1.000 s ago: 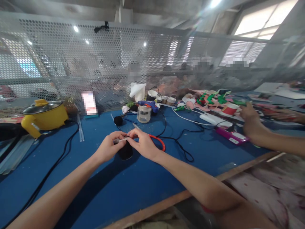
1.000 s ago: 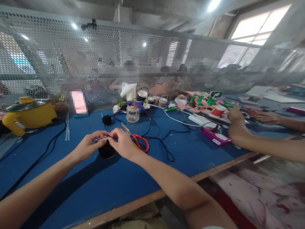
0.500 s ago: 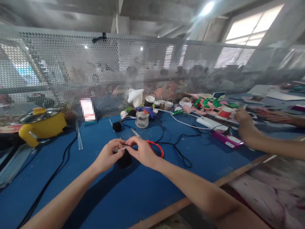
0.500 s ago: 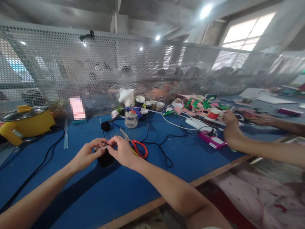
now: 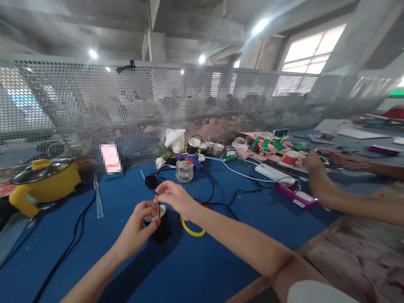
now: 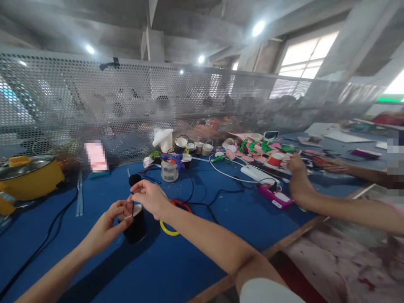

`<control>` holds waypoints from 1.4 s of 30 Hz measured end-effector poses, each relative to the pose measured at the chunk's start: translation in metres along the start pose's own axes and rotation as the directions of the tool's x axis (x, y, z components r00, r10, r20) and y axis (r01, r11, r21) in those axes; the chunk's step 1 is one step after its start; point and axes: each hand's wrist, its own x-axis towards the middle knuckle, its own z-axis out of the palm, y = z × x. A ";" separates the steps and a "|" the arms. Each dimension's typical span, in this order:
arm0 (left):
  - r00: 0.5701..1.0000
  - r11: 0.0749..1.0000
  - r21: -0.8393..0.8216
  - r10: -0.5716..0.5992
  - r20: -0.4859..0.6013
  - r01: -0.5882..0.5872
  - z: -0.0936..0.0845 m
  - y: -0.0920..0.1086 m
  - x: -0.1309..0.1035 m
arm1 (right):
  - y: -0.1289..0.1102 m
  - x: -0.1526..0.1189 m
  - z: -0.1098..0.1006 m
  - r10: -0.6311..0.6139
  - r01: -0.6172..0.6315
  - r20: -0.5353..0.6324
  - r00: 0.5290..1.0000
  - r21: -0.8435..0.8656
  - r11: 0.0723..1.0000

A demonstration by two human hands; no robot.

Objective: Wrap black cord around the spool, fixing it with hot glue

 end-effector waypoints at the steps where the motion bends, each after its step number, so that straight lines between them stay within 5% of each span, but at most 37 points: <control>1: 1.000 0.999 -0.032 -0.003 0.016 0.003 0.001 -0.001 0.001 | -0.004 0.005 0.003 -0.006 0.006 0.033 0.999 0.016 1.000; 5: 0.996 0.989 -0.146 -0.012 0.086 0.024 0.005 -0.006 0.004 | -0.023 0.032 0.021 -0.161 0.190 0.137 0.977 -0.234 0.953; 7: 0.996 0.985 -0.168 -0.020 0.092 0.035 0.005 -0.009 0.005 | -0.031 0.046 0.030 -0.206 0.344 0.308 0.929 -0.510 0.788; 10: 0.998 0.985 -0.165 -0.038 0.058 0.047 0.005 -0.014 0.004 | -0.041 0.058 0.032 -0.036 0.474 0.516 0.856 -0.753 0.457; 14: 0.999 0.990 -0.142 -0.027 -0.032 0.022 0.000 -0.020 0.004 | -0.060 0.062 -0.005 -0.080 0.415 0.415 0.906 -0.840 0.350; 17: 0.998 0.995 -0.100 -0.002 -0.062 -0.004 -0.002 -0.022 0.006 | -0.073 0.059 -0.058 -0.268 0.217 0.111 0.957 -0.887 0.408; 19: 0.998 0.998 -0.058 0.002 -0.063 -0.005 -0.002 -0.023 0.007 | -0.074 0.057 -0.094 -0.282 -0.040 -0.209 0.936 -0.862 0.506; 23: 0.997 1.000 -0.006 -0.002 -0.073 0.002 -0.001 -0.026 0.007 | -0.053 0.054 -0.139 -0.142 -0.205 -0.352 0.925 -0.778 0.594; 28: 0.995 1.000 0.011 0.012 -0.095 -0.011 -0.001 -0.032 0.007 | -0.020 0.057 -0.137 0.111 -0.283 -0.328 0.938 -0.540 0.793; 31: 0.997 1.000 -0.007 -0.008 -0.079 0.008 -0.002 -0.035 0.008 | -0.012 0.058 -0.128 0.163 -0.282 -0.312 0.936 -0.390 0.876; 42: 0.994 0.990 -0.130 -0.071 -0.087 0.059 -0.002 -0.031 0.007 | 0.001 0.041 -0.110 -0.091 -0.025 -0.455 0.886 -0.241 0.970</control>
